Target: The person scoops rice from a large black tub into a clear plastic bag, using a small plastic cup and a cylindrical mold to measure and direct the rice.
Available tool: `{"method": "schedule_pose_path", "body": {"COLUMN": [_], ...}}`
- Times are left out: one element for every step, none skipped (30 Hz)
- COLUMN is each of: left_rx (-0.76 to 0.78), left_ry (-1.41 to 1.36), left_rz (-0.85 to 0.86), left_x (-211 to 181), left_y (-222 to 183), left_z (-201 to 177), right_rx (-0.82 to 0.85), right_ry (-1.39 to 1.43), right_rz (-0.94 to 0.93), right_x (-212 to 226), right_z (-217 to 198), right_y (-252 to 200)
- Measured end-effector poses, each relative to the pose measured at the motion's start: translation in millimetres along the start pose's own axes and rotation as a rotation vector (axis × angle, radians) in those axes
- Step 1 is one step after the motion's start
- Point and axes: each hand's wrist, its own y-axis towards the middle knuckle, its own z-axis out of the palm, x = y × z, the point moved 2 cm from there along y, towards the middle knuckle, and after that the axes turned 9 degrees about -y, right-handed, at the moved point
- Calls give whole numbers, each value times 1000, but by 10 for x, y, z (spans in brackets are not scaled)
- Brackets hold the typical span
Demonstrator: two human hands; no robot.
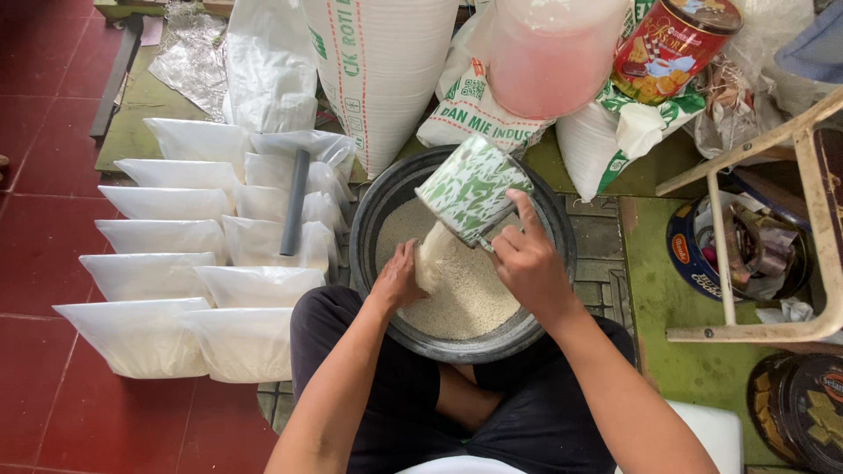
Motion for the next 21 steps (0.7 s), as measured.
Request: {"method": "schedule_pose_path", "body": {"left_rx": [-1,-2,-3,-3,-26,-43,-38,-94,-151,-151,-191,-230,-229,-206,-182,-184,-155,-122,-120,-105,-90], "left_ry": [4,34,64,68,248,429,433,593,753,757,769,779,780,761,741,743,722,701,702,691,680], "left_rz": [-2,-4,-7,-9,-1,4,-1,54,109,108,142,174,172,172,172,173,156,136,135,116,97], "left_x": [12,26,40,179,316,462,478,476,473,544,608,683,662,638,612,514,421,336,287,245,204], "left_y": [8,0,-8,54,117,150,114,84,54,70,85,87,68,38,10,-25,-56,-110,-117,-131,-144], "left_z": [-3,7,18,85,149,228,197,162,125,132,131,146,119,105,87,34,-15,-53,-77,-91,-104], "right_rx": [-3,7,18,16,-3,-19,-17,49,115,113,109,108,110,97,83,80,75,74,74,61,48], "right_ry": [3,105,207,210,246,285,292,372,450,454,544,635,638,753,870,871,899,927,929,937,944], "right_rz": [1,141,281,283,362,445,450,633,817,818,922,1024,1024,1098,1171,1169,1179,1193,1194,1200,1207], "right_x": [-43,-106,-167,-266,-381,-479,-503,-555,-599,-603,-614,-616,-610,-602,-595,-603,-612,-608,-651,-690,-730], "right_z": [-5,-12,-15,75,168,261,275,304,333,312,303,299,241,184,126,139,155,171,220,264,309], "right_y": [-5,-31,-62,-148,-241,-360,-448,-557,-669,-711,-765,-831,-826,-842,-852,-881,-910,-953,-993,-1042,-1092]}}
